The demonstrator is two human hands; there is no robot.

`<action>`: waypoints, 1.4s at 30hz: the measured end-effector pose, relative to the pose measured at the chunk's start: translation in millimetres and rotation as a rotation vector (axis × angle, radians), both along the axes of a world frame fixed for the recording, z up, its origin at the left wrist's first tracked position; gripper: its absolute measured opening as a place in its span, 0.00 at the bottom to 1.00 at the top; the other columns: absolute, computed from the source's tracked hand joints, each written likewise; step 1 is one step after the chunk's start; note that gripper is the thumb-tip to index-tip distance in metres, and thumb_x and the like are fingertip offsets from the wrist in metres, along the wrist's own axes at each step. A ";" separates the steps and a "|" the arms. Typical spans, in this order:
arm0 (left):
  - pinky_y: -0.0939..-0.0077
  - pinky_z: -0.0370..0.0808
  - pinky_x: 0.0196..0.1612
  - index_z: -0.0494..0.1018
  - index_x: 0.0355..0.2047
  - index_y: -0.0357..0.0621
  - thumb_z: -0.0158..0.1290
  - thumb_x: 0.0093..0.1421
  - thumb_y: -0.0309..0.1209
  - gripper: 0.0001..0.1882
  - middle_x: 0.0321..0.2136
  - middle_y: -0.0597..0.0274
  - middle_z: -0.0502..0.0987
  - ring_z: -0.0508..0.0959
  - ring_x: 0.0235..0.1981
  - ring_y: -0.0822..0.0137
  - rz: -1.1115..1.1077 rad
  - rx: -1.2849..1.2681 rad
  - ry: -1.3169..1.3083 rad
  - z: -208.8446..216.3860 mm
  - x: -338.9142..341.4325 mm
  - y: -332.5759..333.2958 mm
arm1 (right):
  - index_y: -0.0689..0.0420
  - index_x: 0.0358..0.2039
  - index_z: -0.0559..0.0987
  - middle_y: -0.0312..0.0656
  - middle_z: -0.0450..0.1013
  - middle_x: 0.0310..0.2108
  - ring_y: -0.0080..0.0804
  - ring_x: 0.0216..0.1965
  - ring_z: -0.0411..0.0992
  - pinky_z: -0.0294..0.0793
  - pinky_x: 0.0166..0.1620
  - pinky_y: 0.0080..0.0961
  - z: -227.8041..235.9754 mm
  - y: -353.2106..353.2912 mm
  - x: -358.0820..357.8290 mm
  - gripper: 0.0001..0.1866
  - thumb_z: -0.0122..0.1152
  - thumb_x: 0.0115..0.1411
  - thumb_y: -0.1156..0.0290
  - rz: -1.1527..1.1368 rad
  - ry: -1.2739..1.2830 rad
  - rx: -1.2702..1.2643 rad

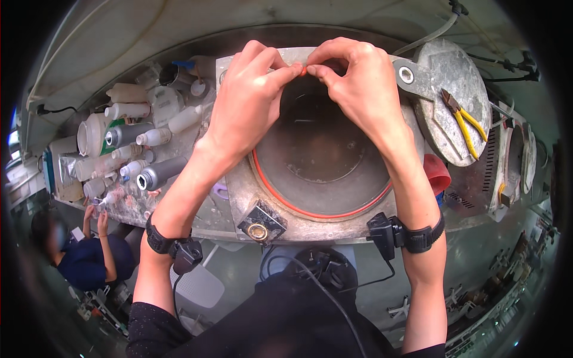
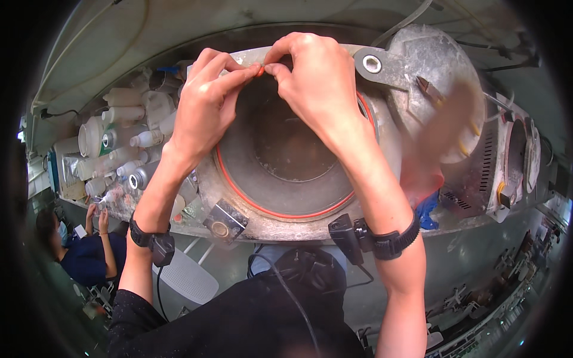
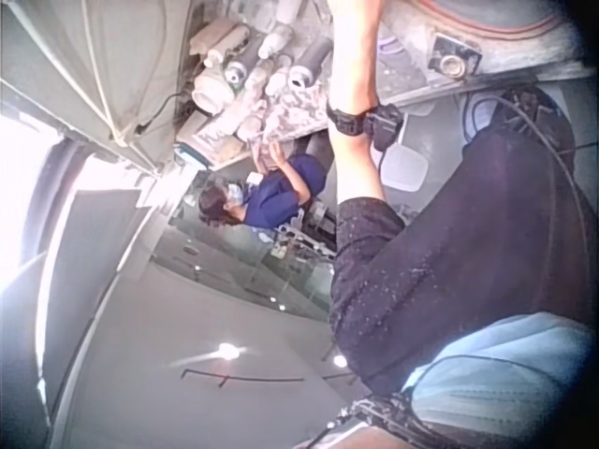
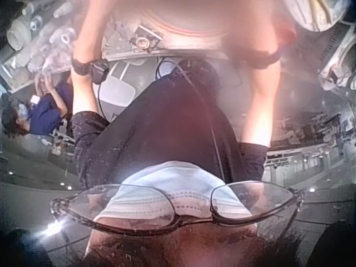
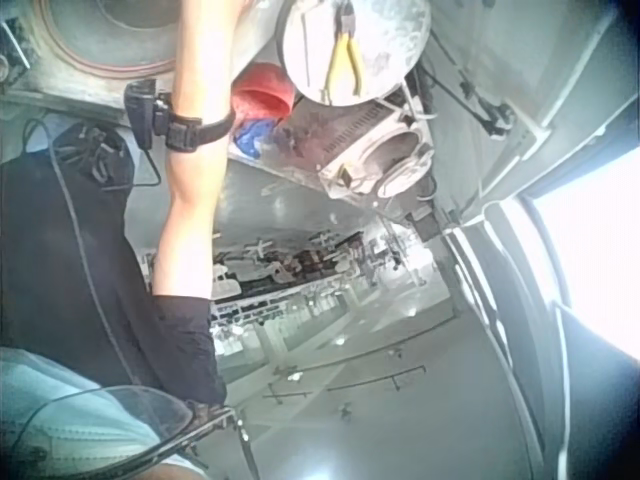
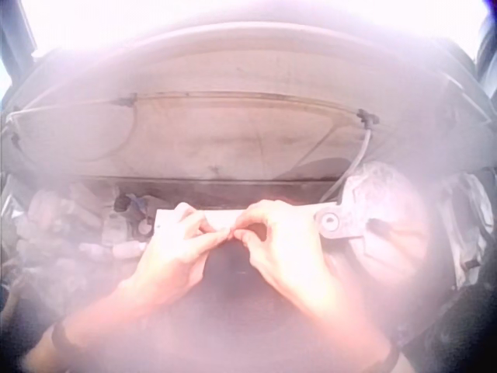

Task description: Installing and adjusting a red rubber gasket seal on the rim of a cylindrical machine chamber.

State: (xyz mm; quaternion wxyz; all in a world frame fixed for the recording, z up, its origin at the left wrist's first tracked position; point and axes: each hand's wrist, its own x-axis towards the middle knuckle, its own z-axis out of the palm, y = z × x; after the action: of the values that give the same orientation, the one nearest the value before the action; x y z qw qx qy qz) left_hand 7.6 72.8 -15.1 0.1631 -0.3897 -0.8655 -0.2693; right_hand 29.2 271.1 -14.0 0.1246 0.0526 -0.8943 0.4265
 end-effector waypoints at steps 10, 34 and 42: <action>0.64 0.77 0.39 0.87 0.44 0.44 0.64 0.55 0.16 0.16 0.31 0.62 0.80 0.76 0.37 0.58 0.047 0.063 -0.004 -3.4 8.7 1.0 | 0.59 0.31 0.89 0.48 0.83 0.27 0.46 0.31 0.83 0.81 0.41 0.39 14.4 -6.7 -0.7 0.05 0.70 0.54 0.75 -0.055 -0.112 0.046; 0.63 0.77 0.40 0.86 0.35 0.41 0.67 0.54 0.21 0.08 0.28 0.62 0.79 0.76 0.36 0.57 0.076 0.175 -0.038 -6.2 4.4 0.8 | 0.62 0.36 0.85 0.40 0.82 0.40 0.44 0.40 0.80 0.81 0.45 0.37 8.2 3.2 -4.5 0.06 0.68 0.56 0.79 0.248 0.234 0.354; 0.62 0.76 0.39 0.85 0.35 0.41 0.67 0.53 0.21 0.08 0.28 0.62 0.77 0.76 0.36 0.57 0.060 0.150 0.004 -7.2 2.3 3.5 | 0.61 0.34 0.85 0.36 0.82 0.38 0.39 0.40 0.79 0.81 0.43 0.34 5.3 5.4 1.7 0.05 0.69 0.55 0.80 0.253 0.225 0.312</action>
State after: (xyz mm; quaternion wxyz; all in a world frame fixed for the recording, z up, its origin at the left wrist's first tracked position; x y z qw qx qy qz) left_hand 9.9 76.3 -22.3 0.2016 -0.3506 -0.8539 -0.3275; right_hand 31.0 276.5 -8.7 0.1592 0.2303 -0.9162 0.2866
